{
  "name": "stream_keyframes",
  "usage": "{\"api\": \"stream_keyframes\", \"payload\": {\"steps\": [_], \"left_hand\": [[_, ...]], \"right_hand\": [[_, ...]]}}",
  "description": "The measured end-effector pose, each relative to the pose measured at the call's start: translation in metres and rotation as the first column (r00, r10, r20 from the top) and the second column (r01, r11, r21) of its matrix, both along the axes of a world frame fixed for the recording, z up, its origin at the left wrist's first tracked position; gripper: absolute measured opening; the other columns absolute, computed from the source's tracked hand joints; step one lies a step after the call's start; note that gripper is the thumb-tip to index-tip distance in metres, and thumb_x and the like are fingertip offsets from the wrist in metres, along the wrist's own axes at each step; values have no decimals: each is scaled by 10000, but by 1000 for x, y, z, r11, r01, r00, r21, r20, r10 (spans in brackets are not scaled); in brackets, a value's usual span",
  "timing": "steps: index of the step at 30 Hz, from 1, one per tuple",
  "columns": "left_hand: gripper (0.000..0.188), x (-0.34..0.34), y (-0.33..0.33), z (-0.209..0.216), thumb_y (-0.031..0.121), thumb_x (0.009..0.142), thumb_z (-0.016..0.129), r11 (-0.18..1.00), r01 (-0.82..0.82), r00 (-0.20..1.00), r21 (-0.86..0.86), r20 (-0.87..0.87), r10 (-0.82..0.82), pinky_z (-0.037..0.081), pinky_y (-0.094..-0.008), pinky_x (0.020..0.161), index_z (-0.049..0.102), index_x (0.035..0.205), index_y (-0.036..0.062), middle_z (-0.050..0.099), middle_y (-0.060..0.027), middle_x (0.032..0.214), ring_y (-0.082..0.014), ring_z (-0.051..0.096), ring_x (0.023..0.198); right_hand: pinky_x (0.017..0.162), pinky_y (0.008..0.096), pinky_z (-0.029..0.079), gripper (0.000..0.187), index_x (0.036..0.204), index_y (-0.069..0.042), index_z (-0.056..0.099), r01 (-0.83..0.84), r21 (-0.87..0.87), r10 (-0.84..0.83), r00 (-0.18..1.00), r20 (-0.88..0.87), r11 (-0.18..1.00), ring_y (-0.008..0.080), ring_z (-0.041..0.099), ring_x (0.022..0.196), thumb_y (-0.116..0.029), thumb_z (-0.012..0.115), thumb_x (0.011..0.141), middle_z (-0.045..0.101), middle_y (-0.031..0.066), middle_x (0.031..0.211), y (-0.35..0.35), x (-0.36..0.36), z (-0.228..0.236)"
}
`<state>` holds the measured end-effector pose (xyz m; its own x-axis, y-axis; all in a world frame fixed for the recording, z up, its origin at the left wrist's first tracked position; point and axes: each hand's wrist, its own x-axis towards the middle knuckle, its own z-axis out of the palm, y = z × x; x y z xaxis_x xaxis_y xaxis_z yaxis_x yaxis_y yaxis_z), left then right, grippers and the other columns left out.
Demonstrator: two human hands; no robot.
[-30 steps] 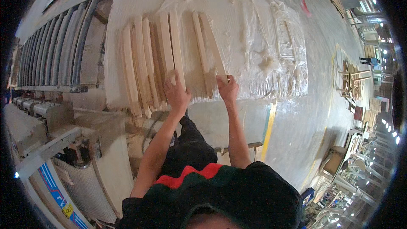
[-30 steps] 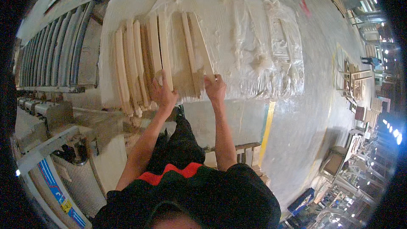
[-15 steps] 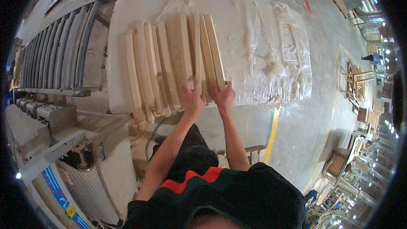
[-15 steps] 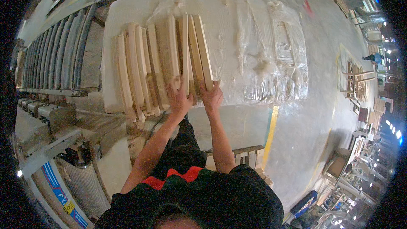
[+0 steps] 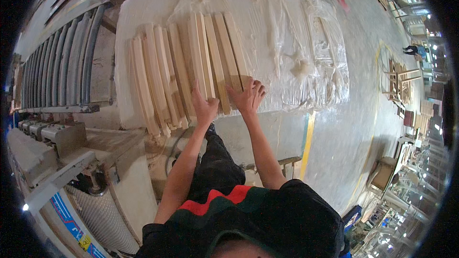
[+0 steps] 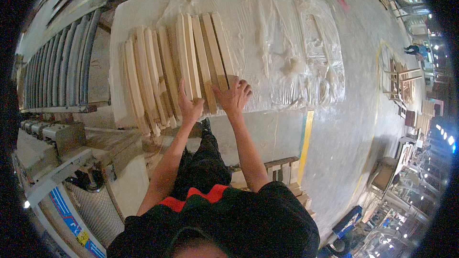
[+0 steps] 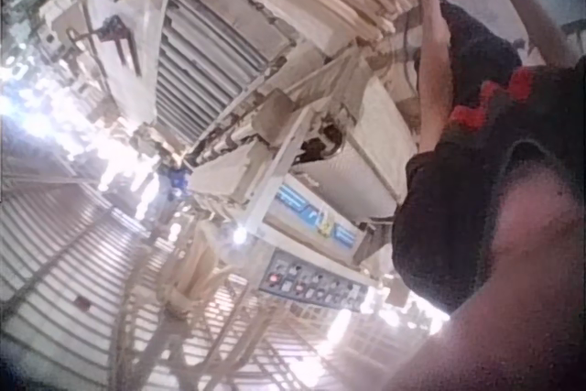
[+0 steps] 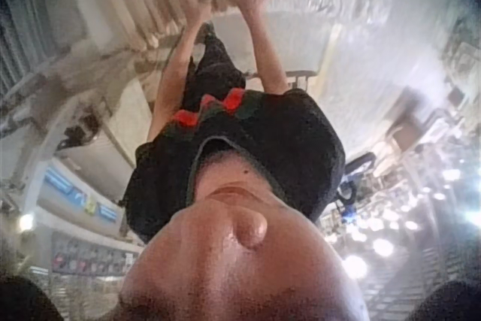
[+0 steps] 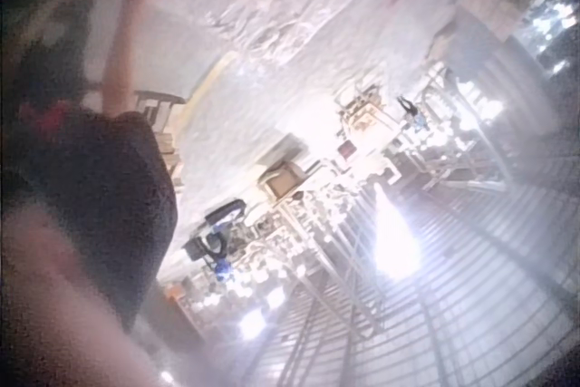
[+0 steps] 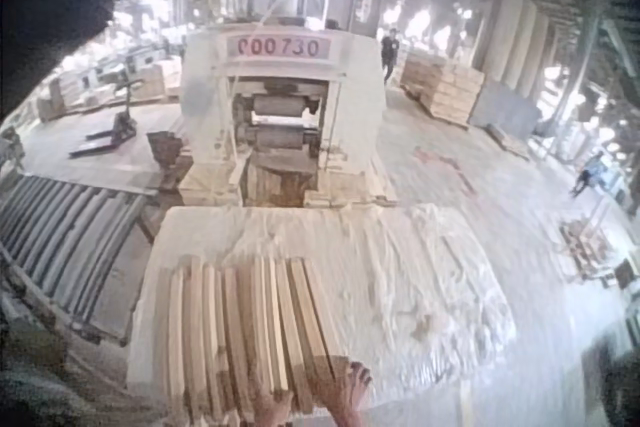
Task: The person repeatedly picks up small wooden planks from a plastic-covered surface and feeds them into a woodworking machine. The planks are processed and then stacked on a nearby table. The task is performed continuously throughout the clip.
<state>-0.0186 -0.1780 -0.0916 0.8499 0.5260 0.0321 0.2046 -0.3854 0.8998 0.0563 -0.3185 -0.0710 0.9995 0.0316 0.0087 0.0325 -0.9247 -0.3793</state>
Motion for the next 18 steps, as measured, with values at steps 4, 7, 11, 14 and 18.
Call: {"api": "stream_keyframes", "payload": {"steps": [4,7,11,14,18], "left_hand": [[852,-1,1,-1,122,747,708,982,80,988,173,-142,-56,320,-496,1040,237,1453,50,366,-284,1361,-449,367,1240],[797,1,5,11,124,791,688,991,79,983,111,-173,-59,348,-501,1008,252,1456,74,403,-280,1333,-461,396,1208],[712,-4,24,25,44,838,623,1000,-2,987,19,-160,4,364,-499,984,265,1453,76,443,-249,1318,-439,423,1206],[712,-9,36,34,-7,842,592,999,49,970,23,-239,-42,356,-486,1010,247,1459,80,437,-231,1350,-408,429,1224],[709,-20,31,30,-26,837,580,994,-95,989,50,-108,100,342,-480,1039,252,1457,78,436,-246,1356,-405,435,1233]], "right_hand": [[937,548,349,1021,1286,41,398,20,23,-18,994,-108,1000,445,434,1130,-663,726,624,477,275,1186,10,3,-8],[947,548,343,1138,1331,59,351,12,-100,-19,997,-73,995,448,434,1139,-725,708,586,450,291,1240,24,-1,-2],[950,563,335,1169,1360,57,305,27,-84,-37,992,-122,996,449,416,1164,-706,726,582,423,297,1272,27,-2,1],[958,554,326,1132,1364,20,270,12,15,-8,976,-217,1000,439,373,1207,-604,790,576,398,284,1276,21,6,6],[957,561,323,1119,1395,24,234,-16,-7,14,974,-228,1000,439,374,1204,-553,786,612,398,293,1275,18,9,9]]}}
